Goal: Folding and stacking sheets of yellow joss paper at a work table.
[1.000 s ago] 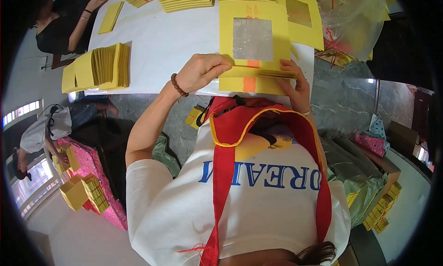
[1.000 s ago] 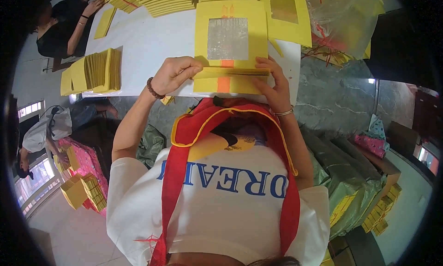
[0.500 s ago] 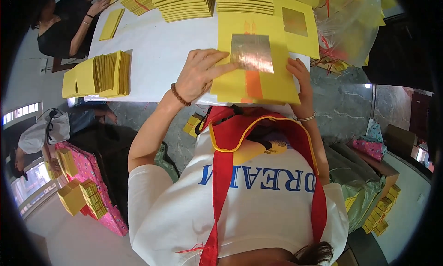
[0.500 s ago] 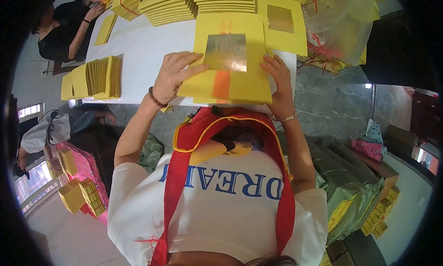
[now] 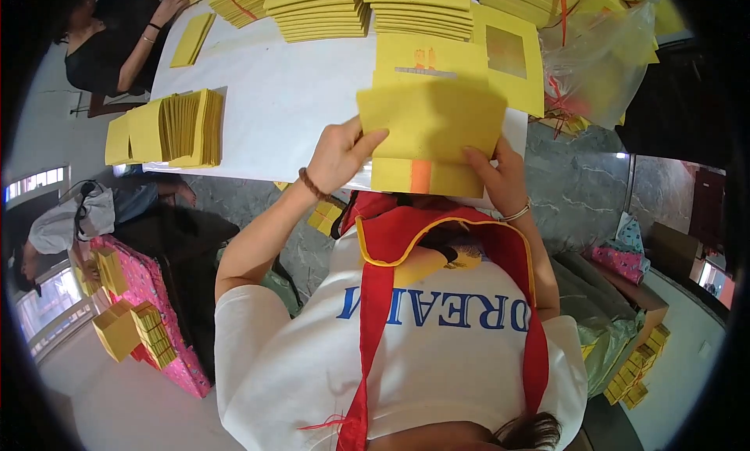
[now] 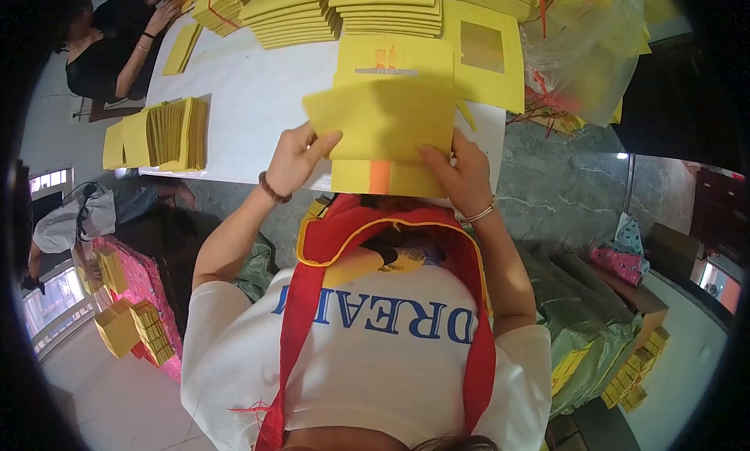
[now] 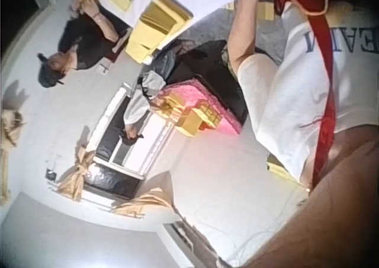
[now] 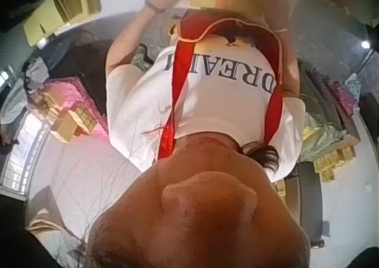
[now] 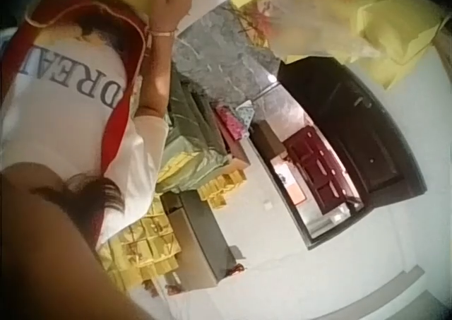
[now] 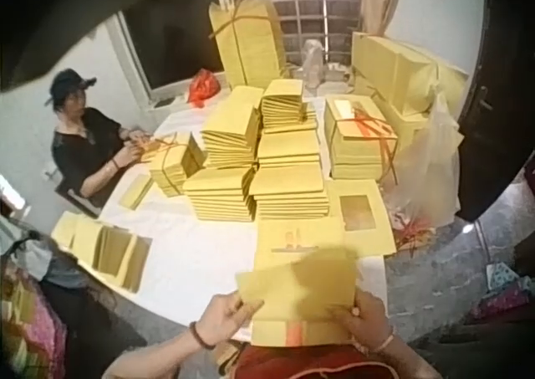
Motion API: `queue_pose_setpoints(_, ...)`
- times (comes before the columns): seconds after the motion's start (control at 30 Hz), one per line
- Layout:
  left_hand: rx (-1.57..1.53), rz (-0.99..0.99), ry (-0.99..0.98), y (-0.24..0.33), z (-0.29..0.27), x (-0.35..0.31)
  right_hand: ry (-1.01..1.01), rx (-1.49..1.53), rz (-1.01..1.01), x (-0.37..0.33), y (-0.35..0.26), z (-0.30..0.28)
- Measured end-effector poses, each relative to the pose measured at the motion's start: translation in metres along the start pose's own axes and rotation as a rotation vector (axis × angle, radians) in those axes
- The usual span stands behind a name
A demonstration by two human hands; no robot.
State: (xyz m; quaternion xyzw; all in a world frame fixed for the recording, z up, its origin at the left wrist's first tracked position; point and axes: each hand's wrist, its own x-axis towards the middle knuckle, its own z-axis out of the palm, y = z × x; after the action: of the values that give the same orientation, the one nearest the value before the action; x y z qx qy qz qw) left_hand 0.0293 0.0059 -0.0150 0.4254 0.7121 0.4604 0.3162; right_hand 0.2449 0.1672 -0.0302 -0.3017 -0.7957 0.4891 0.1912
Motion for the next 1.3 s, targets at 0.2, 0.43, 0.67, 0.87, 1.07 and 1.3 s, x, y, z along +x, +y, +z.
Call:
queue_pose_setpoints(0.2,-0.209,-0.179,0.009,-0.022,0.007,0.019,0.148,0.212,0.078,0.009,-0.009,0.011)
queue_pose_setpoints(0.43,-0.232,-0.305,-0.006,-0.018,0.007,0.027,0.120,0.283,0.181,0.013,-0.001,0.013)
queue_pose_setpoints(0.67,-0.367,-0.342,0.053,-0.005,0.005,0.028,0.190,0.231,0.136,0.013,-0.001,0.020)
queue_pose_setpoints(0.87,0.452,0.296,0.313,0.035,0.003,0.028,0.214,0.206,0.156,0.013,-0.003,0.022)
queue_pose_setpoints(1.07,0.723,0.649,-0.050,0.045,0.037,0.026,0.220,0.172,0.157,0.013,0.000,0.022)
queue_pose_setpoints(1.3,0.855,0.556,-0.164,0.028,0.054,0.036,0.238,0.117,0.089,0.016,-0.003,0.021)
